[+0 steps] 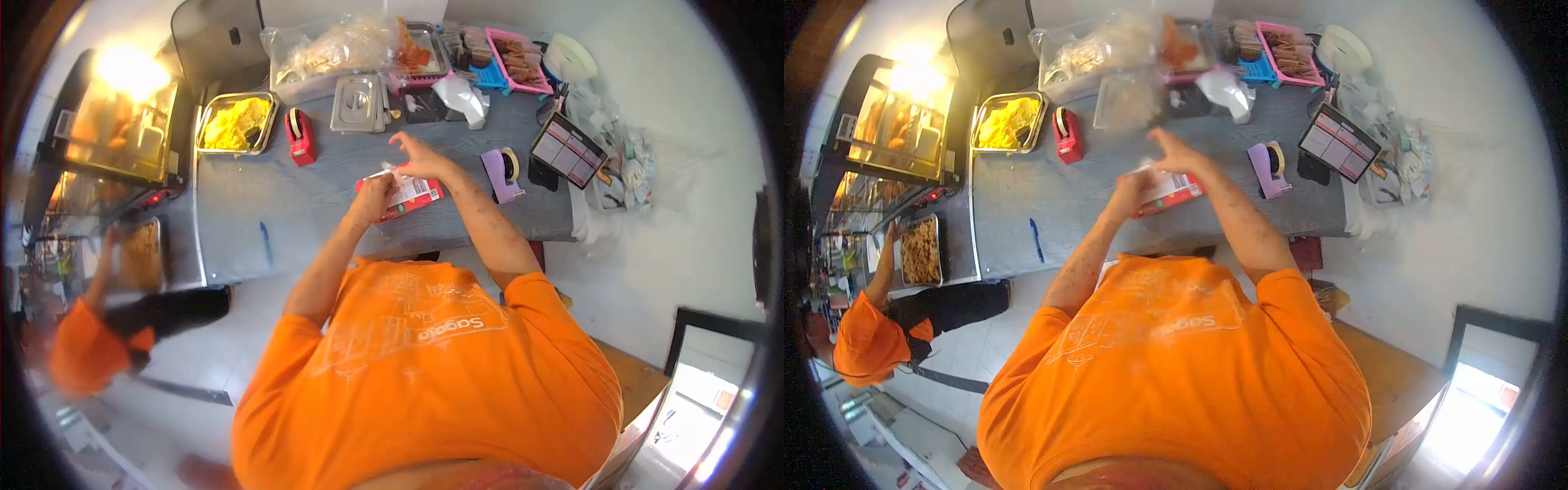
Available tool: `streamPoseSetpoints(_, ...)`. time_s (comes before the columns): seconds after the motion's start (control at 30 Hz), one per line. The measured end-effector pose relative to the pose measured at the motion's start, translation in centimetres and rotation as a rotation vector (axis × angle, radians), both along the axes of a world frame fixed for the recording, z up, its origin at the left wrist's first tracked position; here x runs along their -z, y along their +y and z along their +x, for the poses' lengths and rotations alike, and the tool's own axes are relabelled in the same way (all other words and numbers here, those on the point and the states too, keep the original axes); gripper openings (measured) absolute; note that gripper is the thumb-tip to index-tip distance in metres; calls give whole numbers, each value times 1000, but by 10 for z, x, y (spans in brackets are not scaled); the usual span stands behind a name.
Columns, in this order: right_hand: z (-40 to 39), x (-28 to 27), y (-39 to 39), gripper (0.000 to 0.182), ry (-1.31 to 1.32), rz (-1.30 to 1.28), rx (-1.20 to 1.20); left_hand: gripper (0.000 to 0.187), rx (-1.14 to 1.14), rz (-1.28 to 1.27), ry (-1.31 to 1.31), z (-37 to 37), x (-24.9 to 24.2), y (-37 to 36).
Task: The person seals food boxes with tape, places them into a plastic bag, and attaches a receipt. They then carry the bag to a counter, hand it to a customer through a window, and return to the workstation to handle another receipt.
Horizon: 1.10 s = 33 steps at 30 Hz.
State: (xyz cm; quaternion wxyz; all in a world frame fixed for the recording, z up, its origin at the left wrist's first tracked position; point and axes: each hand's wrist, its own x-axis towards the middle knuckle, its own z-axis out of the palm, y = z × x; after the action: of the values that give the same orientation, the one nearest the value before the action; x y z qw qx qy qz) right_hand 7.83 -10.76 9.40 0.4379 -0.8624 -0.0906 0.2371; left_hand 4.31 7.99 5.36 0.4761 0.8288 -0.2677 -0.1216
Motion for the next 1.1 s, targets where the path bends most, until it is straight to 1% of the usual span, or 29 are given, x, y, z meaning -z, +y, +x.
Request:
streamPoseSetpoints(0.03, -7, -5, 1, 56, -53, 166, 162, 8, 39, 57, 110, 2, -3, 0)
streamPoseSetpoints(0.07, -17, -9, 3, 58, -104, 331, 321, 8, 48, 53, 109, 4, -2, 0)
streamPoseSetpoints(0.1, -30, -9, 7, 58, -106, 327, 331, 11, 71, 88, 11, 6, 1, 0)
streamPoseSetpoints(0.13, -43, -7, 11, 60, -265, 160, 159, 14, 93, 121, -89, 8, 7, -1)
streamPoseSetpoints(0.17, -50, -5, 13, 62, -415, -10, -13, 14, 105, 117, -90, 8, 13, 0)
streamPoseSetpoints(0.2, -52, 0, 14, 62, -415, -15, 2, 19, 79, 148, -193, 6, 15, 1)
streamPoseSetpoints(0.23, -54, 6, 16, 64, -327, 46, 49, 23, 54, 178, -296, 6, 17, 1)
streamPoseSetpoints(0.27, -55, 11, 16, 67, -239, 109, 97, 23, 70, 175, -298, 8, 19, 0)
streamPoseSetpoints(0.3, -55, 15, 15, 67, -238, 109, 115, 22, 63, 297, -205, 9, 4, -2)
streamPoseSetpoints(0.33, -54, 19, 13, 70, -327, 72, 97, 22, 59, 421, -112, 8, -6, -2)
streamPoseSetpoints(0.37, -54, 23, 11, 73, -416, 33, 79, 22, 82, 424, -115, 13, -1, -3)
streamPoseSetpoints(0.4, -62, 15, 13, 73, -418, 30, 102, 20, 150, 514, -116, 23, 7, -4)
streamPoseSetpoints(0.43, -75, -2, 18, 77, -533, -255, 211, 18, 215, 603, -121, 32, 11, -5)
streamPoseSetpoints(0.47, -90, -12, 23, 82, -633, -545, 319, 18, 236, 600, -131, 37, -1, -6)
streamPoseSetpoints(0.5, -104, -10, 27, 82, -628, -554, 339, 17, 265, 637, -80, 39, -23, -6)
streamPoseSetpoints(0.53, -118, -4, 29, 83, -589, -613, 530, 17, 294, 673, -31, 42, -35, -7)
streamPoseSetpoints(0.57, -130, 3, 33, 85, -546, -669, 723, 17, 316, 670, -42, 45, -36, -7)
streamPoseSetpoints(0.6, -143, 28, 39, 85, -543, -680, 748, 22, 331, 628, -201, 49, -38, -6)
streamPoseSetpoints(0.63, -155, 65, 43, 86, -376, -328, 1022, 28, 347, 578, -361, 55, -39, -5)
streamPoseSetpoints(0.67, -163, 83, 46, 87, -210, 45, 1274, 28, 383, 567, -381, 66, -29, -5)
streamPoseSetpoints(0.73, -163, 80, 57, 90, 518, 633, 1246, 58, 519, 222, -53, 92, 4, -14)
streamPoseSetpoints(0.8, -156, 23, 78, 88, 564, 854, 1166, 67, 593, 115, 644, 99, 12, -15)
streamPoseSetpoints(0.87, -127, 48, 83, 72, 412, 929, 1200, 63, 666, 305, 942, 100, 23, -13)
streamPoseSetpoints(0.9, -115, 58, 82, 72, 378, 952, 1244, 60, 617, 198, 1095, 100, 50, -9)
streamPoseSetpoints(0.93, -103, 66, 81, 64, 309, 1033, 1288, 58, 550, 89, 1249, 99, 71, -3)
streamPoseSetpoints(0.97, -97, 70, 76, 58, 241, 1107, 1323, 56, 422, -47, 1340, 80, 51, 2)
streamPoseSetpoints(1.0, -94, 68, 67, 58, 219, 1117, 1343, 55, 283, -193, 1423, 49, 29, 4)
streamPoseSetpoints(1.07, -89, 57, 45, 45, 384, 876, 1093, 56, 217, -538, 1351, 9, 38, 5)
streamPoseSetpoints(1.1, -88, 41, 40, 37, 581, 1160, 1024, 56, 233, -518, 1351, -4, 52, 2)
